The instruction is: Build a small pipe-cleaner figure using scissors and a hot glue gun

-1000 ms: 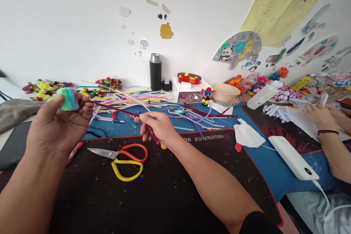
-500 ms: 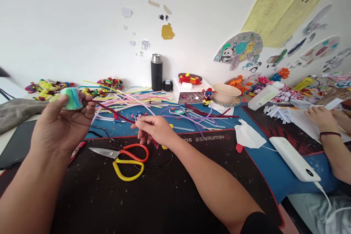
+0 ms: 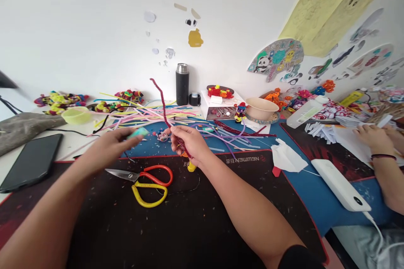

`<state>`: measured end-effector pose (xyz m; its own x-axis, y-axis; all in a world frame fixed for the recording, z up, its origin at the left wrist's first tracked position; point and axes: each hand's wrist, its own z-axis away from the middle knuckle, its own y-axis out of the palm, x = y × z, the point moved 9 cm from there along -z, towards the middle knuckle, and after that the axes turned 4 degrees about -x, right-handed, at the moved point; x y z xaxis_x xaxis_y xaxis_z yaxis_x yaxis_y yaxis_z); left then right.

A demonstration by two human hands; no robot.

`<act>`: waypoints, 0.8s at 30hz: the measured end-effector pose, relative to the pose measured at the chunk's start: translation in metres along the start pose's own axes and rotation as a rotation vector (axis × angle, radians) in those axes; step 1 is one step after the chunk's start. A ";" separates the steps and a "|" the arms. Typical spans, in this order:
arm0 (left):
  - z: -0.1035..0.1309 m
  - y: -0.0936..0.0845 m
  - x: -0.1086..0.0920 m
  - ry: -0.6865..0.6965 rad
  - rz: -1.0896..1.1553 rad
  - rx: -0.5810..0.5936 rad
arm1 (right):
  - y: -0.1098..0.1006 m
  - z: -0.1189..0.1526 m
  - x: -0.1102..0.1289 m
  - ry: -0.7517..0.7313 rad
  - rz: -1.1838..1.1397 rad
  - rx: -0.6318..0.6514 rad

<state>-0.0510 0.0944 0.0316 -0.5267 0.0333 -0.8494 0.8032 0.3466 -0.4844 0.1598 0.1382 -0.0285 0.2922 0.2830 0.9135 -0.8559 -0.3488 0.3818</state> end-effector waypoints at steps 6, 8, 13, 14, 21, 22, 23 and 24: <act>0.021 0.075 0.015 0.212 -0.306 0.463 | -0.001 -0.004 -0.003 -0.015 -0.081 0.032; 0.020 0.073 0.014 0.230 -0.301 0.428 | 0.000 -0.005 -0.003 -0.028 -0.088 0.037; 0.032 0.073 -0.012 0.136 -0.146 0.438 | 0.003 -0.003 0.000 -0.085 -0.083 0.021; 0.038 0.079 -0.017 0.118 -0.125 0.484 | 0.003 -0.002 0.001 -0.099 -0.075 0.015; 0.048 0.100 -0.025 0.097 0.003 0.515 | 0.007 0.004 0.008 -0.188 0.012 -0.018; 0.048 0.100 -0.024 0.085 0.001 0.520 | 0.007 0.005 0.009 -0.207 0.034 -0.022; 0.048 0.100 -0.023 0.072 -0.003 0.527 | 0.008 0.005 0.010 -0.227 0.057 -0.025; 0.049 0.100 -0.022 0.061 -0.009 0.534 | 0.008 0.006 0.011 -0.245 0.082 -0.027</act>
<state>0.0550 0.0826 -0.0084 -0.5365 0.0925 -0.8388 0.8202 -0.1770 -0.5440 0.1588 0.1329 -0.0144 0.3131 0.0292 0.9493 -0.8910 -0.3370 0.3042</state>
